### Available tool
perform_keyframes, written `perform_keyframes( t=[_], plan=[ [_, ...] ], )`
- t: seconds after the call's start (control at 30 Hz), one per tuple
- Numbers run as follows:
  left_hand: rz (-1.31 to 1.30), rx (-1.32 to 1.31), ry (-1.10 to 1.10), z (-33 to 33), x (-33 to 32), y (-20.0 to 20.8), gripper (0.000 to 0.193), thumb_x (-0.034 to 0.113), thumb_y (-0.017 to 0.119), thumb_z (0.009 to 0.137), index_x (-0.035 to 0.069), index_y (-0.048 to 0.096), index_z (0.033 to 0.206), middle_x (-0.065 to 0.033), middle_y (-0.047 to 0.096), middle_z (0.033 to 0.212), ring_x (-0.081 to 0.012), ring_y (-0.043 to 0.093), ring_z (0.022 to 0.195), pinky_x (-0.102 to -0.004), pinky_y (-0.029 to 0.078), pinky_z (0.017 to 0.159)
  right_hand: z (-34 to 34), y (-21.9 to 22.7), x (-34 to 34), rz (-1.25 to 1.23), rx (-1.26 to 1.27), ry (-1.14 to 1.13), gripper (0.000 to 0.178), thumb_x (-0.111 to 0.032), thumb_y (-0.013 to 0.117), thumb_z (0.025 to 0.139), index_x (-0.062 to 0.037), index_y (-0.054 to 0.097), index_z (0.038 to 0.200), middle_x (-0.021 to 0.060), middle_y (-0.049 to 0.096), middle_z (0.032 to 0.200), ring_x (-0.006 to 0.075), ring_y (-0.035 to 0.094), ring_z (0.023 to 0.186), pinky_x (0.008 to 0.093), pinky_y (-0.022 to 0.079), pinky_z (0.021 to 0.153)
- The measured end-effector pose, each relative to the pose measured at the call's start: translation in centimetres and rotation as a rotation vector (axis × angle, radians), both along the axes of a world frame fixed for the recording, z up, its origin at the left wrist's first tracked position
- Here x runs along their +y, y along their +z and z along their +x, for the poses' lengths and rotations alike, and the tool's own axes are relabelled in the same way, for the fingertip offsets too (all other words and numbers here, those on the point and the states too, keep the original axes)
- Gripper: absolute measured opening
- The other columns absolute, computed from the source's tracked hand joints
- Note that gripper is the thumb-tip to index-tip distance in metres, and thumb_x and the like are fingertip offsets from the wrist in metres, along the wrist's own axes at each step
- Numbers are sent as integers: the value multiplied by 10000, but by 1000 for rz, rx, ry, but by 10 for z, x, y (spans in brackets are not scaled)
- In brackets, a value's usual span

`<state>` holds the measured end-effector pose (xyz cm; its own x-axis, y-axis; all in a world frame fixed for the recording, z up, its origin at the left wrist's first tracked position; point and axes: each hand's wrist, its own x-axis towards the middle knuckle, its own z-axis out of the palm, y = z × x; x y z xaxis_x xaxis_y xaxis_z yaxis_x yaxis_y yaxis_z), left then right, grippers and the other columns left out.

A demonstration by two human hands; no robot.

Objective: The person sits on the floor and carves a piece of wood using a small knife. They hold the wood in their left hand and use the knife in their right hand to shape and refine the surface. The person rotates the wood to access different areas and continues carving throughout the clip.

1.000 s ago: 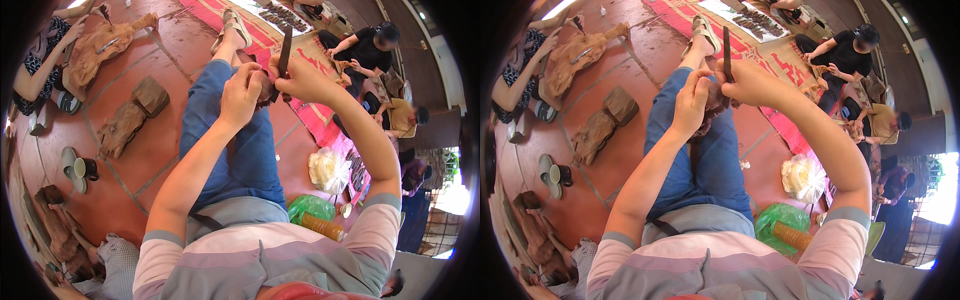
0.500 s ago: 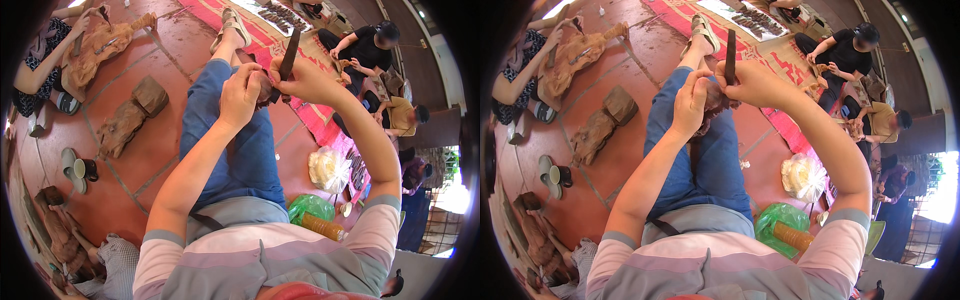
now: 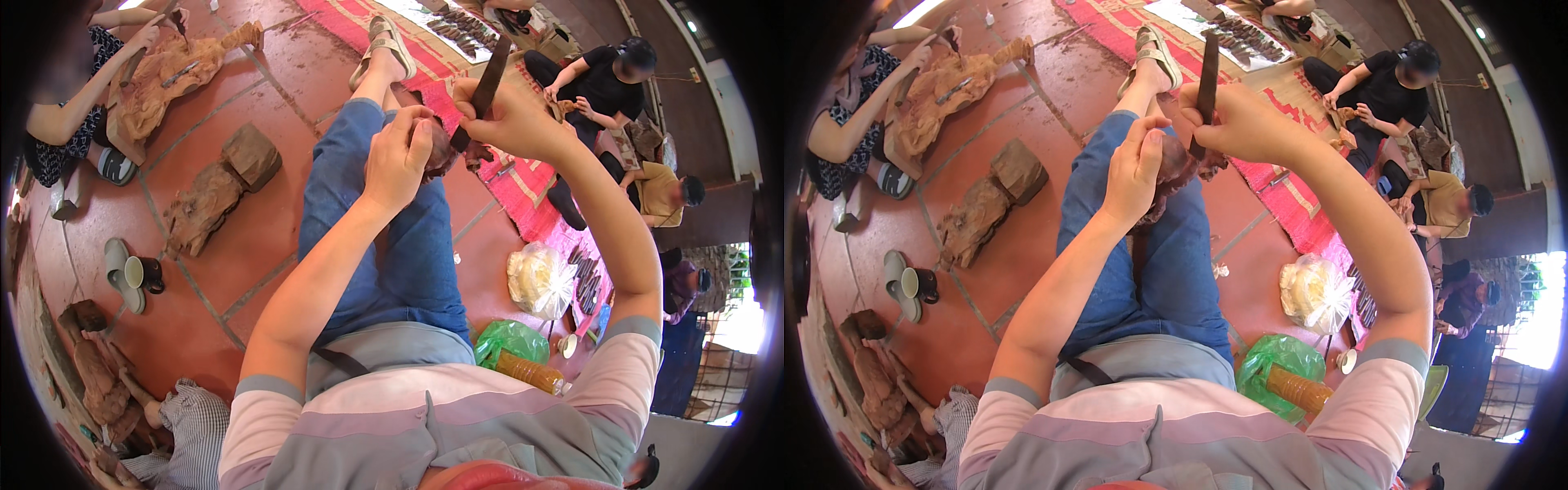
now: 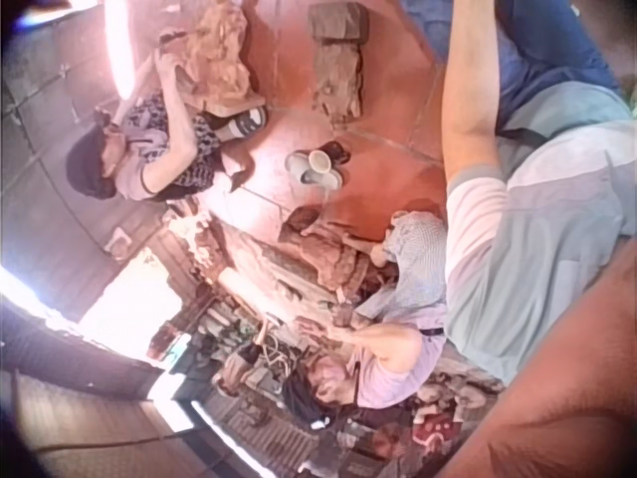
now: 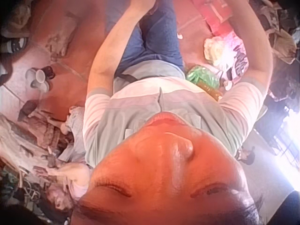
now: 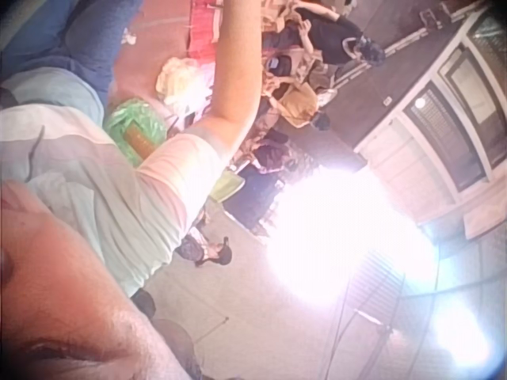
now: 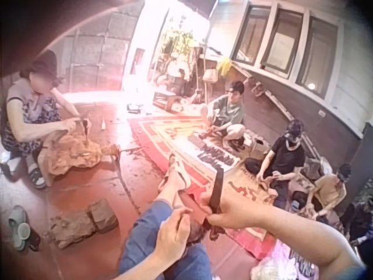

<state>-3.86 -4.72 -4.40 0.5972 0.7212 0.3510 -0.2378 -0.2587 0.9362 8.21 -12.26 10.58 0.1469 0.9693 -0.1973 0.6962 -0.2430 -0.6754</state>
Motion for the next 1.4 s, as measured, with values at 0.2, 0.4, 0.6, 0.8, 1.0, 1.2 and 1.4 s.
perform_keyframes(
  t=[0.2, 0.4, 0.6, 0.8, 1.0, 1.2, 1.4],
  plan=[
    [37, -34, 6, 2, 2, -4, 359, 378, 430, 961, 65, 584, 1046, -145, 658, 889, -343, 628, 822, -407, 475, 736, 1, -3, -4, 4, -125, 150, 72, -20, 537, 803, -66, 488, 777, 16, 560, 691, 99, 558, 637, 269, 461, 572],
    [-14, -47, -21, -2, 3, 1, 360, 381, 433, 960, 66, 588, 1043, -146, 659, 878, -331, 636, 801, -401, 482, 711, -3, 0, 0, -50, -69, 157, 112, -20, 532, 796, -65, 440, 751, 15, 541, 702, 112, 540, 685, 286, 457, 636],
    [7, -32, 0, -2, 3, 3, 360, 364, 441, 958, 48, 583, 1055, -180, 656, 910, -350, 633, 833, -401, 481, 733, 12, -4, 6, 134, -219, 322, 158, 3, 546, 782, -72, 414, 738, -5, 456, 694, 106, 443, 657, 269, 394, 591],
    [-82, -90, -33, -5, 1, 2, 318, 310, 477, 950, 38, 572, 1083, -165, 653, 901, -322, 622, 849, -388, 467, 774, 18, 31, -6, 337, 7, -60, 84, -85, 615, 859, -45, 557, 904, 14, 579, 809, 113, 595, 733, 259, 493, 673],
    [-90, -30, -150, -26, -1, -48, 353, 237, 557, 917, 44, 519, 1210, -156, 589, 1130, -299, 580, 958, -382, 433, 883, 29, -29, -115, 825, 389, -577, 162, -126, 537, 957, 6, 552, 1048, 70, 611, 917, 159, 648, 826, 316, 555, 768],
    [-286, -17, -72, -69, -7, -95, 318, 91, 525, 948, -18, 498, 1246, -112, 575, 1145, -146, 569, 944, -264, 457, 875, -19, -167, -166, 798, 923, -863, 163, -155, 518, 971, -18, 551, 1053, 96, 616, 1046, 186, 633, 954, 324, 541, 847],
    [-309, 180, -96, -112, -35, -95, 183, 107, 556, 947, -6, 607, 1081, -26, 601, 897, -69, 563, 795, -217, 480, 745, -63, -212, -180, 623, 1160, -878, 163, -182, 555, 955, -38, 568, 1031, 117, 622, 1093, 190, 632, 979, 322, 542, 860]
  ],
)
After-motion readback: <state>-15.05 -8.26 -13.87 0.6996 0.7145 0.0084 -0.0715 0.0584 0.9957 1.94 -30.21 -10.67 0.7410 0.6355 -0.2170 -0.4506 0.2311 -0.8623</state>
